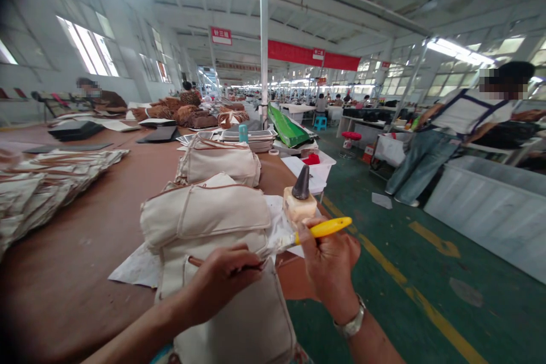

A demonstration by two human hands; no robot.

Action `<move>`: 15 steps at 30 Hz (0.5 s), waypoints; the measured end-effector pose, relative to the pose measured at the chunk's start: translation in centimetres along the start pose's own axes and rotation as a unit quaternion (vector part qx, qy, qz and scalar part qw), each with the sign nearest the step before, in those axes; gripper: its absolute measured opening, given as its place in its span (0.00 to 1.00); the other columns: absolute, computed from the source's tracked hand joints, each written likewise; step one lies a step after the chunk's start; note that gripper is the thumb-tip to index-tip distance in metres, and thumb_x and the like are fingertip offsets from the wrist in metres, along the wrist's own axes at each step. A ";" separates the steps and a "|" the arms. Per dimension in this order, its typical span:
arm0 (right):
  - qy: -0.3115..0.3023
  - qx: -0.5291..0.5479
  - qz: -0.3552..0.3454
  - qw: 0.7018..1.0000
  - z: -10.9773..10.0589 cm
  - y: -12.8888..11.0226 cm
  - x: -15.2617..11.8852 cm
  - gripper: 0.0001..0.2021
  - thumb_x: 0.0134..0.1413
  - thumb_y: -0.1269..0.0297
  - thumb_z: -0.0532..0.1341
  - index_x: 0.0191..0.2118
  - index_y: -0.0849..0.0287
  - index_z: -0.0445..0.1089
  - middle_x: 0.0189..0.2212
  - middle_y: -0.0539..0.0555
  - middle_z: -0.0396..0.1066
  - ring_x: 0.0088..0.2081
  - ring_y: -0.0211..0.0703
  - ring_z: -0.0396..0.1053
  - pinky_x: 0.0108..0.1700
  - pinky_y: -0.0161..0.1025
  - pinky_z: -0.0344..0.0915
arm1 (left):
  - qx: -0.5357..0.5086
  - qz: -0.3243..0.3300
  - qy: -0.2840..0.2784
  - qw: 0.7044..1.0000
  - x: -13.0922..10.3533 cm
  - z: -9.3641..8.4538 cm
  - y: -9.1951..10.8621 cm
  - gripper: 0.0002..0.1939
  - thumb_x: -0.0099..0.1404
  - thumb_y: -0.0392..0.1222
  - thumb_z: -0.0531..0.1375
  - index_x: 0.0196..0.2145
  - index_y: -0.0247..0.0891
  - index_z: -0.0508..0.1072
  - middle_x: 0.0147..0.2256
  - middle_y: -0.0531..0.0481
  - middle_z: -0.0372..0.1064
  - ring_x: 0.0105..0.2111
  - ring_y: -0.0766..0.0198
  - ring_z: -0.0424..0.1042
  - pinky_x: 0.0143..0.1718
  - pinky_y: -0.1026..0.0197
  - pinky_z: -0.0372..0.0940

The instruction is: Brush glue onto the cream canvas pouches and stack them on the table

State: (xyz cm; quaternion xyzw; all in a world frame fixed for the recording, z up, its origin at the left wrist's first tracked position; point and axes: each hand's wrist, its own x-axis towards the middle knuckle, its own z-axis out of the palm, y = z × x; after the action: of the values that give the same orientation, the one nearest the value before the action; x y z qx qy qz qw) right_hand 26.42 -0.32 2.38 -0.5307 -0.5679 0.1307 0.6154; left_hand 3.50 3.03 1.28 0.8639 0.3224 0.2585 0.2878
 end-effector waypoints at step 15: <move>-0.074 0.127 0.025 0.989 -3.3 -3.6 -3.8 0.11 0.64 0.58 0.65 0.31 0.57 0.71 0.25 0.50 0.63 0.22 0.37 0.59 0.22 0.31 0.57 | 0.359 0.281 0.104 0.884 -2.5 -1.3 3.0 0.12 0.73 0.37 0.54 0.29 0.38 0.66 0.25 0.53 0.64 0.24 0.64 0.58 0.26 0.56 0.49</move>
State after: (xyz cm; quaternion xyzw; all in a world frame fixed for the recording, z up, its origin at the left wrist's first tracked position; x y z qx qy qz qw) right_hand 26.39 -6.33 3.86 -0.4513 -0.5774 0.2561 0.6304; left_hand 2.27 -0.13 3.55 0.9308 0.1648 0.2830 -0.1621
